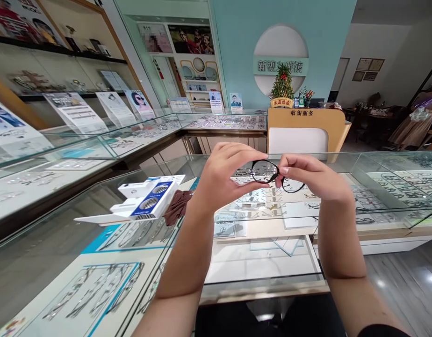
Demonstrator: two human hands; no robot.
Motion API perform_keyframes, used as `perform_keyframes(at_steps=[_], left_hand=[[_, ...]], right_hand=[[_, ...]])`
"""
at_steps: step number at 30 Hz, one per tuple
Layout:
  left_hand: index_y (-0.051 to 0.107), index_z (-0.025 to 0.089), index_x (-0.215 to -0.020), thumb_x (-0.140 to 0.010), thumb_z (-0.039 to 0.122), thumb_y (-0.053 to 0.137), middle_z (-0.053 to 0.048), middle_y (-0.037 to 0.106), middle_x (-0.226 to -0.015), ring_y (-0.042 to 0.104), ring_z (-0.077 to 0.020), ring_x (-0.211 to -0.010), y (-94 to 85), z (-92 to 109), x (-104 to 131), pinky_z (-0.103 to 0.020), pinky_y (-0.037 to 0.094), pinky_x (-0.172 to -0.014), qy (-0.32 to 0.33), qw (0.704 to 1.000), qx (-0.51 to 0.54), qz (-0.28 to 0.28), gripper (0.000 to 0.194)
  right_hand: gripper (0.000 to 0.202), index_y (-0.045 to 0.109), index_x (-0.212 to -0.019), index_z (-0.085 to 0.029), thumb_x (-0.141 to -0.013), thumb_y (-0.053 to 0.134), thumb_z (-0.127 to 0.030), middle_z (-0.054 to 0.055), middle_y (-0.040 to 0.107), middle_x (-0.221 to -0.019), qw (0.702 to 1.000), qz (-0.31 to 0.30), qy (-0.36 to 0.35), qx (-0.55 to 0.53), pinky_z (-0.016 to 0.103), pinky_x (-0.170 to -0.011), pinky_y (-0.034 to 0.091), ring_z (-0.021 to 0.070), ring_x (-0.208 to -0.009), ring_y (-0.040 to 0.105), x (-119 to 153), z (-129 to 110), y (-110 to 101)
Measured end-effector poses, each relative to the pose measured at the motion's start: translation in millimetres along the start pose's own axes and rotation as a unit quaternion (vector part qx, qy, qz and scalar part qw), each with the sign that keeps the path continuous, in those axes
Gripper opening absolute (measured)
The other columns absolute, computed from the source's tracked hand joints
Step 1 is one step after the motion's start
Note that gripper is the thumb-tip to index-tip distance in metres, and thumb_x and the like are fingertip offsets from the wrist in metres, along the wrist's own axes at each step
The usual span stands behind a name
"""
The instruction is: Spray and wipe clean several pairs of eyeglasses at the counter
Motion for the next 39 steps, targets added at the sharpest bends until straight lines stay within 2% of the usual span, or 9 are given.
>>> perform_keyframes(at_steps=[3, 6, 9, 12, 17, 25, 29, 33, 39], left_hand=[[0.074, 0.029, -0.118, -0.083, 0.065, 0.086, -0.003, 0.077, -0.102, 0.071, -0.0243, -0.099, -9.1, -1.9, 1.3, -0.042, 0.053, -0.098, -0.006, 0.997, 0.039, 0.067, 0.052], [0.073, 0.03, -0.121, -0.081, 0.058, 0.09, -0.001, 0.07, -0.094, 0.066, -0.0208, -0.088, -15.4, -12.1, 4.9, -0.04, 0.055, -0.089, -0.038, 0.985, 0.08, 0.148, 0.052], [0.073, 0.03, -0.12, -0.08, 0.059, 0.09, -0.002, 0.069, -0.099, 0.065, -0.02, -0.088, -12.9, -23.1, 9.0, -0.04, 0.056, -0.088, -0.096, 0.977, 0.075, 0.172, 0.052], [0.073, 0.03, -0.12, -0.081, 0.06, 0.089, -0.002, 0.067, -0.098, 0.066, -0.0213, -0.093, -10.0, -27.3, 12.3, -0.04, 0.057, -0.089, -0.134, 0.972, 0.07, 0.18, 0.052], [0.072, 0.03, -0.121, -0.082, 0.062, 0.088, -0.003, 0.066, -0.098, 0.068, -0.0217, -0.096, -10.2, -27.5, 13.4, -0.038, 0.06, -0.088, -0.153, 0.968, 0.084, 0.18, 0.052], [0.07, 0.031, -0.126, -0.089, 0.066, 0.079, -0.003, 0.07, -0.099, 0.07, -0.019, -0.091, -8.9, -36.6, 13.7, -0.035, 0.06, -0.084, -0.146, 0.963, 0.145, 0.175, 0.053], [0.069, 0.032, -0.13, -0.09, 0.066, 0.078, -0.004, 0.07, -0.105, 0.07, -0.021, -0.097, -12.5, -30.1, 15.2, -0.038, 0.061, -0.089, -0.115, 0.968, 0.087, 0.203, 0.053], [0.07, 0.034, -0.132, -0.088, 0.067, 0.079, -0.006, 0.067, -0.114, 0.068, -0.0249, -0.106, -18.6, -18.9, 17.8, -0.042, 0.061, -0.091, -0.08, 0.968, -0.006, 0.24, 0.056], [0.072, 0.035, -0.135, -0.085, 0.064, 0.083, -0.007, 0.062, -0.114, 0.064, -0.027, -0.113, -20.3, -14.3, 21.3, -0.044, 0.059, -0.098, -0.069, 0.958, -0.043, 0.276, 0.059]], right_hand=[[0.039, 0.068, -0.096, -0.024, -0.1, 0.066, -0.063, 0.003, 0.07, -0.093, 0.995, 0.075, -0.049, 0.039, 0.036, -0.086, 0.055, 0.0185, -0.09, 0.066, 6.8, -6.2, -7.0], [0.039, 0.067, -0.115, -0.029, -0.094, 0.075, -0.061, 0.003, 0.068, -0.101, 0.977, 0.155, -0.112, 0.093, 0.04, -0.096, 0.056, 0.0209, -0.099, 0.066, 11.3, -7.9, -15.2], [0.047, 0.064, -0.126, -0.031, -0.09, 0.082, -0.056, 0.002, 0.065, -0.104, 0.958, 0.205, -0.147, 0.132, 0.042, -0.102, 0.055, 0.0209, -0.098, 0.065, 9.7, -1.7, -18.7], [0.045, 0.064, -0.125, -0.031, -0.091, 0.081, -0.054, 0.001, 0.062, -0.099, 0.947, 0.237, -0.16, 0.146, 0.041, -0.098, 0.055, 0.0191, -0.09, 0.062, 4.8, 5.7, -18.3], [0.045, 0.063, -0.126, -0.031, -0.093, 0.079, -0.056, 0.001, 0.061, -0.095, 0.941, 0.26, -0.158, 0.147, 0.039, -0.092, 0.056, 0.0188, -0.086, 0.059, 0.5, 9.7, -15.6], [0.042, 0.06, -0.13, -0.032, -0.097, 0.075, -0.053, 0.001, 0.064, -0.1, 0.935, 0.274, -0.178, 0.138, 0.04, -0.097, 0.056, 0.019, -0.095, 0.064, 1.9, 10.1, -20.0], [0.041, 0.058, -0.134, -0.033, -0.099, 0.072, -0.05, 0.004, 0.07, -0.115, 0.936, 0.265, -0.19, 0.13, 0.042, -0.104, 0.056, 0.0211, -0.109, 0.068, 1.9, 8.1, -18.3], [0.041, 0.061, -0.137, -0.034, -0.1, 0.072, -0.048, 0.006, 0.071, -0.128, 0.935, 0.275, -0.164, 0.153, 0.045, -0.11, 0.055, 0.0238, -0.123, 0.068, 1.9, 9.3, -19.4], [0.039, 0.069, -0.135, -0.035, -0.098, 0.075, -0.045, 0.006, 0.071, -0.131, 0.921, 0.306, -0.153, 0.186, 0.044, -0.107, 0.056, 0.0237, -0.121, 0.069, 4.5, 8.9, -23.9]])
Point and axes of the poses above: each hand's wrist, its own x-axis away from the middle knuckle, its own y-axis out of the palm, z = x × y, the point moved 6 cm from there along -x, towards the middle knuckle
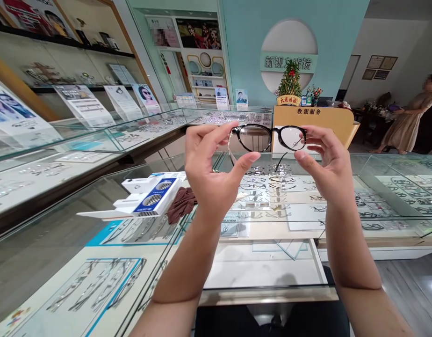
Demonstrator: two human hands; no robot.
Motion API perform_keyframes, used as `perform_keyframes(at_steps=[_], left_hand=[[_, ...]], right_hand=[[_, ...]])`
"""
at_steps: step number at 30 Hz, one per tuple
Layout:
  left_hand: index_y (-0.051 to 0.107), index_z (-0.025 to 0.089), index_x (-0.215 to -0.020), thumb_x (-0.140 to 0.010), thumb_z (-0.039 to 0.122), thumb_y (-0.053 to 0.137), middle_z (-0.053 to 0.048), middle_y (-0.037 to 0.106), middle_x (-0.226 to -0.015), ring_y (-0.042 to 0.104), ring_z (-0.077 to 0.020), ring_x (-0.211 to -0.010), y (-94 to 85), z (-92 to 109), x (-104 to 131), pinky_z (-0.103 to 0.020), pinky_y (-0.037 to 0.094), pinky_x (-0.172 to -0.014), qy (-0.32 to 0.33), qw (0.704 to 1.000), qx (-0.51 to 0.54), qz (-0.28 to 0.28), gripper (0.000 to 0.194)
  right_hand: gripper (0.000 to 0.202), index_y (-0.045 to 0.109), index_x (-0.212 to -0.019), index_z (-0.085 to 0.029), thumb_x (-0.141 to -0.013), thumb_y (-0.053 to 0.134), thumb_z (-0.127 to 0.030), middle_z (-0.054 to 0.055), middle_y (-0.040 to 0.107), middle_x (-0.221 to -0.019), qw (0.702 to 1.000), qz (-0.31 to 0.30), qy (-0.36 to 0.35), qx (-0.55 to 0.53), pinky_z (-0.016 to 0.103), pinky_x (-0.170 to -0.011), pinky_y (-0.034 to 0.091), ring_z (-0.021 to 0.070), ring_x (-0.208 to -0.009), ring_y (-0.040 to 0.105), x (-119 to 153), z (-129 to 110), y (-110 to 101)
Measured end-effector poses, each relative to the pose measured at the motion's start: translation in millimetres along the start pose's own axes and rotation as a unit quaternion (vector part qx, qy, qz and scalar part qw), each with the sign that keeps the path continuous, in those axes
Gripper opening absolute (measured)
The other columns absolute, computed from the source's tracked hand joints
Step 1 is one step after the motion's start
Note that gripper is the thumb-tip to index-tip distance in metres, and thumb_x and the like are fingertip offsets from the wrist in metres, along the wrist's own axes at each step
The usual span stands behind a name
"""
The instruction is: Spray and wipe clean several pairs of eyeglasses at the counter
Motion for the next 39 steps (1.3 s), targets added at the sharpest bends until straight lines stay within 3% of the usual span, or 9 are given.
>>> perform_keyframes(at_steps=[10, 15, 20, 28, 32, 39], left_hand=[[0.072, 0.035, -0.137, -0.085, 0.063, 0.084, -0.006, 0.064, -0.117, 0.066, -0.026, -0.111, 2.5, -7.9, 2.2, -0.043, 0.058, -0.098, -0.035, 0.999, 0.029, -0.011, 0.061], [0.071, 0.035, -0.138, -0.089, 0.062, 0.081, -0.006, 0.066, -0.119, 0.068, -0.0241, -0.11, 8.7, -22.6, 3.2, -0.038, 0.059, -0.094, -0.061, 0.995, 0.073, -0.04, 0.057], [0.077, 0.034, -0.13, -0.085, 0.064, 0.085, -0.005, 0.068, -0.112, 0.07, -0.0206, -0.102, 13.8, -36.4, 2.1, -0.034, 0.061, -0.088, -0.127, 0.977, 0.17, -0.031, 0.054], [0.076, 0.033, -0.129, -0.085, 0.063, 0.085, -0.005, 0.071, -0.107, 0.072, -0.0205, -0.099, 16.5, -47.6, 4.8, -0.033, 0.061, -0.082, -0.146, 0.972, 0.181, -0.024, 0.054], [0.074, 0.032, -0.13, -0.085, 0.066, 0.084, -0.005, 0.071, -0.11, 0.071, -0.0213, -0.1, 13.0, -43.3, 5.3, -0.036, 0.06, -0.086, -0.118, 0.982, 0.145, -0.008, 0.058], [0.073, 0.032, -0.128, -0.083, 0.066, 0.085, -0.004, 0.067, -0.112, 0.065, -0.0217, -0.1, 3.1, -15.3, 1.8, -0.038, 0.056, -0.09, -0.046, 0.997, 0.046, 0.036, 0.058]], right_hand=[[0.042, 0.073, -0.135, -0.034, -0.095, 0.079, -0.047, 0.006, 0.074, -0.127, 0.999, 0.048, 0.017, -0.013, 0.047, -0.108, 0.056, 0.0262, -0.123, 0.067, 3.8, -6.8, -3.6], [0.041, 0.072, -0.14, -0.038, -0.099, 0.074, -0.044, 0.006, 0.071, -0.13, 0.995, 0.082, -0.04, 0.048, 0.052, -0.108, 0.056, 0.0285, -0.124, 0.065, 7.7, -23.8, -5.2], [0.051, 0.065, -0.15, -0.041, -0.1, 0.071, -0.047, 0.007, 0.068, -0.13, 0.985, 0.073, -0.113, 0.111, 0.059, -0.107, 0.057, 0.0305, -0.123, 0.065, 9.7, -31.6, -4.1], [0.053, 0.063, -0.152, -0.042, -0.1, 0.071, -0.046, 0.007, 0.068, -0.128, 0.982, 0.061, -0.124, 0.127, 0.059, -0.108, 0.057, 0.0297, -0.119, 0.065, 10.9, -34.8, -3.5], [0.051, 0.065, -0.15, -0.043, -0.099, 0.073, -0.043, 0.006, 0.071, -0.13, 0.985, 0.053, -0.11, 0.12, 0.057, -0.108, 0.058, 0.0288, -0.12, 0.067, 9.5, -32.0, -3.9], [0.042, 0.071, -0.141, -0.039, -0.099, 0.072, -0.044, 0.005, 0.076, -0.132, 0.995, 0.03, -0.05, 0.08, 0.051, -0.103, 0.061, 0.0264, -0.118, 0.073, 5.5, -15.6, -2.0]])
Point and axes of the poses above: each hand's wrist, its own x-axis away from the middle knuckle, its own y-axis out of the palm, z = x × y, the point moved 6 cm from there along -x, towards the middle knuckle
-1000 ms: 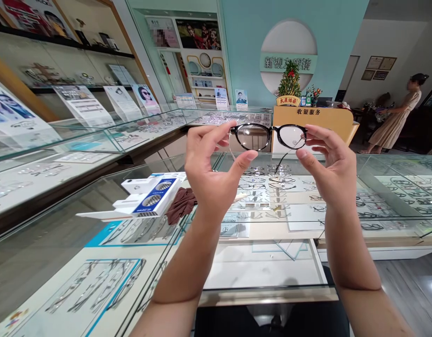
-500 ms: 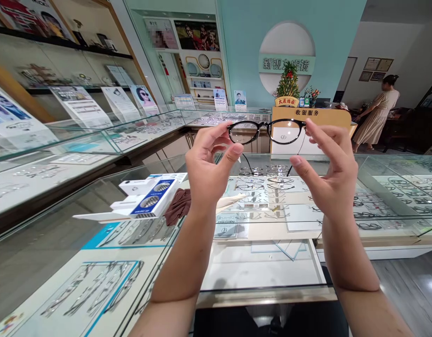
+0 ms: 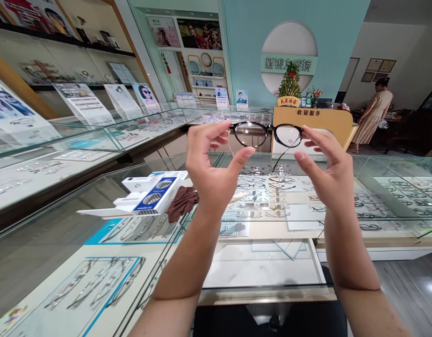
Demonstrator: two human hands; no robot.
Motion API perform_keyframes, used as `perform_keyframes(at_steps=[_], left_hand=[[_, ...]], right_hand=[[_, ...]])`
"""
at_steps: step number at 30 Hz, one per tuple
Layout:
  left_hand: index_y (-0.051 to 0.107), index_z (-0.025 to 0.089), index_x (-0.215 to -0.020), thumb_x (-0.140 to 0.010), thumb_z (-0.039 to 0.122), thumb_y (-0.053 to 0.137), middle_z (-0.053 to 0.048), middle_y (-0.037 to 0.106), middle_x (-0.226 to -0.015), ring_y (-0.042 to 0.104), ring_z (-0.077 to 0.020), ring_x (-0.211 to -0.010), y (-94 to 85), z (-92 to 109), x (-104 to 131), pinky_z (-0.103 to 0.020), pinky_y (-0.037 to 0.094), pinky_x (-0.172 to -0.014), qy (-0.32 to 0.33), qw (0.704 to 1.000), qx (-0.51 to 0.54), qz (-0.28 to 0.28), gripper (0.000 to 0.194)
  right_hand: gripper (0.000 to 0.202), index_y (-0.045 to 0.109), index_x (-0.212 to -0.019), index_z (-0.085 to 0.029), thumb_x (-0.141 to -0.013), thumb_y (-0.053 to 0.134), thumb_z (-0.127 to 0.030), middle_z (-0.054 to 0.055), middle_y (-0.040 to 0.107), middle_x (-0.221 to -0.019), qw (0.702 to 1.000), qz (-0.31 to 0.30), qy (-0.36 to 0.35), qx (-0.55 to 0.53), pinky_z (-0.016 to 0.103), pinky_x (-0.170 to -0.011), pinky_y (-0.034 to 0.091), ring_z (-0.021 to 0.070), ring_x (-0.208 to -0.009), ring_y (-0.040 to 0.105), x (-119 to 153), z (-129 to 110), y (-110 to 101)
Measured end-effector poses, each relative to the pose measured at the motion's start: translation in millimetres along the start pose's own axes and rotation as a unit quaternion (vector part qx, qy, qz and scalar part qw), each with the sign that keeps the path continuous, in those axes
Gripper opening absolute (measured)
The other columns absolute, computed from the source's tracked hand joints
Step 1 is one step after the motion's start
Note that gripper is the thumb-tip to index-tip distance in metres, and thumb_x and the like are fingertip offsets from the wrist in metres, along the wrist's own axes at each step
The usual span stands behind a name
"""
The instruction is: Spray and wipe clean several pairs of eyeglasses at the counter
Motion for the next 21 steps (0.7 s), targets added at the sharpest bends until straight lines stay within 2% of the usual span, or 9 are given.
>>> perform_keyframes(at_steps=[7, 13, 17, 21], left_hand=[[0.071, 0.032, -0.129, -0.083, 0.064, 0.086, -0.004, 0.064, -0.113, 0.062, -0.0211, -0.1, 0.1, 16.9, 1.5, -0.038, 0.054, -0.089, 0.051, 0.998, -0.022, 0.007, 0.058], [0.069, 0.033, -0.133, -0.083, 0.062, 0.086, -0.006, 0.062, -0.117, 0.063, -0.0245, -0.11, 0.9, 13.8, 3.5, -0.039, 0.054, -0.093, 0.054, 0.998, -0.027, -0.009, 0.06], [0.07, 0.033, -0.132, -0.084, 0.063, 0.085, -0.005, 0.063, -0.117, 0.064, -0.024, -0.11, 0.1, 14.5, 3.3, -0.04, 0.055, -0.095, 0.065, 0.997, -0.039, 0.001, 0.059], [0.069, 0.034, -0.134, -0.085, 0.067, 0.082, -0.006, 0.066, -0.121, 0.066, -0.0242, -0.111, 3.2, 8.0, 2.8, -0.041, 0.057, -0.095, 0.037, 0.998, -0.043, -0.014, 0.061]], right_hand=[[0.04, 0.074, -0.135, -0.036, -0.097, 0.076, -0.046, 0.006, 0.08, -0.131, 0.999, -0.005, 0.032, -0.003, 0.05, -0.101, 0.062, 0.0256, -0.111, 0.076, -0.6, 7.2, 2.0], [0.039, 0.074, -0.134, -0.035, -0.096, 0.076, -0.046, 0.006, 0.08, -0.131, 0.999, -0.005, 0.043, -0.002, 0.049, -0.1, 0.061, 0.0255, -0.111, 0.076, -0.7, 10.8, 2.5], [0.038, 0.073, -0.134, -0.035, -0.097, 0.075, -0.045, 0.006, 0.08, -0.13, 0.999, -0.003, 0.038, 0.006, 0.048, -0.1, 0.061, 0.0255, -0.111, 0.076, -0.8, 10.4, 3.4], [0.039, 0.071, -0.134, -0.034, -0.097, 0.075, -0.046, 0.006, 0.078, -0.127, 0.998, 0.039, 0.009, 0.045, 0.05, -0.099, 0.06, 0.0275, -0.112, 0.074, -0.1, 2.9, 0.8]])
Point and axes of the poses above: each hand's wrist, its own x-axis away from the middle knuckle, its own y-axis out of the palm, z = x × y, the point moved 6 cm from there along -x, towards the middle knuckle
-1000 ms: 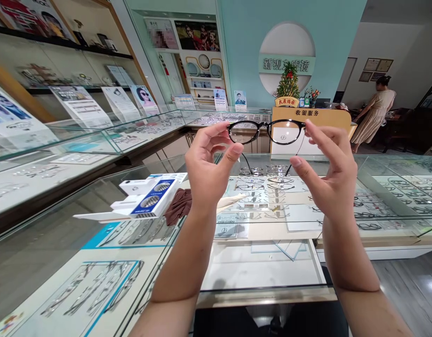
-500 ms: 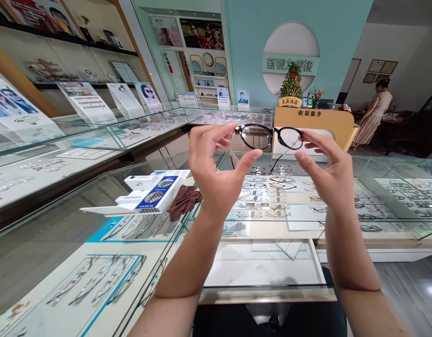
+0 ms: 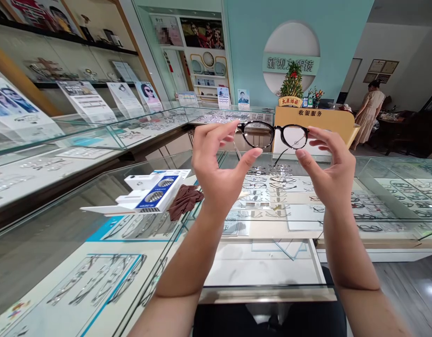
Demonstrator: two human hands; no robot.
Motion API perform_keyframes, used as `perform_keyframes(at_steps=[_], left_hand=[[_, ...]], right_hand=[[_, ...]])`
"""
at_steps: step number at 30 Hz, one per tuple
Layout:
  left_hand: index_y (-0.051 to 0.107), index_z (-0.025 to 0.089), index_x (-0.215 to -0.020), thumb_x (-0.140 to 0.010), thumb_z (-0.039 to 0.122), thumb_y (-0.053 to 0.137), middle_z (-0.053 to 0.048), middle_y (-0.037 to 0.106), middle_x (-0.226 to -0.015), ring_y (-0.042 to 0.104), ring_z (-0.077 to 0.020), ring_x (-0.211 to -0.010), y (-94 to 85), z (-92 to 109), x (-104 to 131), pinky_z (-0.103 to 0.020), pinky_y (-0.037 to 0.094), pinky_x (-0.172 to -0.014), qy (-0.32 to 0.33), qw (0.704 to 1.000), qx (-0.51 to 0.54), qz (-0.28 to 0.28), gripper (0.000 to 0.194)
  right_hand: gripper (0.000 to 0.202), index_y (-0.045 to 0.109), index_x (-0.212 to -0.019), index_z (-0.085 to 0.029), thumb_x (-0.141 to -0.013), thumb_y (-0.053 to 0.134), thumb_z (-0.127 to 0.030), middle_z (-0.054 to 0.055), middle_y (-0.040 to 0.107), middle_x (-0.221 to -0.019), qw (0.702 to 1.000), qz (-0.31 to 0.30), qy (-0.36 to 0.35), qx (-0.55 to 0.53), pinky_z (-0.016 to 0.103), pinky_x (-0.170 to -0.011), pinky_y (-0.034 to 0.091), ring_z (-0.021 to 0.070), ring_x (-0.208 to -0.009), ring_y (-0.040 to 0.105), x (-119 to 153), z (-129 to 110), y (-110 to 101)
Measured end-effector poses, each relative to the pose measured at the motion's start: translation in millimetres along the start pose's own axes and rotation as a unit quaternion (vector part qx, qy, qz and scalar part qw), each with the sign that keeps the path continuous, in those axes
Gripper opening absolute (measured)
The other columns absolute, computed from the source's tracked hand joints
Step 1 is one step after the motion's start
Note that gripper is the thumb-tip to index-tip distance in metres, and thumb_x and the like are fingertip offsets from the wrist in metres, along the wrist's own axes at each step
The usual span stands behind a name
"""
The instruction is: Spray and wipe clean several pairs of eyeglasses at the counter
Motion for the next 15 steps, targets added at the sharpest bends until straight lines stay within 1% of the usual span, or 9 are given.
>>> perform_keyframes(at_steps=[3, 6, 10, 12, 15], left_hand=[[0.068, 0.036, -0.137, -0.086, 0.069, 0.081, -0.006, 0.067, -0.125, 0.068, -0.025, -0.112, 4.7, -6.4, 0.6, -0.042, 0.058, -0.095, -0.03, 0.999, 0.018, -0.025, 0.062], [0.067, 0.037, -0.14, -0.088, 0.066, 0.08, -0.006, 0.067, -0.129, 0.07, -0.0256, -0.114, 9.0, -8.9, 1.2, -0.042, 0.058, -0.096, -0.048, 0.996, 0.057, -0.045, 0.061], [0.067, 0.034, -0.139, -0.087, 0.064, 0.083, -0.008, 0.068, -0.129, 0.072, -0.0264, -0.115, 13.1, -10.9, 2.6, -0.042, 0.059, -0.095, -0.062, 0.995, 0.07, -0.046, 0.062], [0.066, 0.033, -0.139, -0.085, 0.064, 0.085, -0.008, 0.069, -0.128, 0.072, -0.0277, -0.117, 14.9, -13.5, 3.9, -0.042, 0.06, -0.095, -0.068, 0.995, 0.067, -0.042, 0.065], [0.066, 0.032, -0.139, -0.084, 0.063, 0.086, -0.008, 0.071, -0.129, 0.072, -0.029, -0.12, 17.3, -18.0, 6.1, -0.042, 0.06, -0.096, -0.073, 0.994, 0.065, -0.041, 0.066]], right_hand=[[0.041, 0.068, -0.136, -0.034, -0.097, 0.074, -0.047, 0.008, 0.076, -0.127, 0.999, 0.036, -0.021, 0.019, 0.054, -0.101, 0.06, 0.0303, -0.116, 0.072, 1.9, -5.9, -3.2], [0.044, 0.065, -0.138, -0.035, -0.098, 0.072, -0.05, 0.009, 0.073, -0.131, 0.998, 0.046, -0.03, 0.013, 0.06, -0.103, 0.059, 0.0342, -0.122, 0.068, 4.1, -8.9, -4.4], [0.046, 0.064, -0.14, -0.036, -0.097, 0.073, -0.05, 0.011, 0.07, -0.133, 0.996, 0.06, -0.058, 0.025, 0.065, -0.106, 0.058, 0.0389, -0.128, 0.065, 6.0, -16.4, -6.3], [0.046, 0.064, -0.14, -0.036, -0.097, 0.073, -0.047, 0.011, 0.07, -0.13, 0.992, 0.074, -0.09, 0.05, 0.066, -0.106, 0.059, 0.0394, -0.126, 0.066, 6.5, -23.8, -7.0], [0.045, 0.063, -0.139, -0.035, -0.096, 0.075, -0.039, 0.011, 0.071, -0.126, 0.98, 0.1, -0.153, 0.08, 0.061, -0.101, 0.063, 0.0368, -0.119, 0.069, 8.4, -36.6, -8.3]])
Point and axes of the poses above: each hand's wrist, its own x-axis away from the middle knuckle, its own y-axis out of the palm, z = x × y, the point moved 6 cm from there along -x, towards the middle knuckle
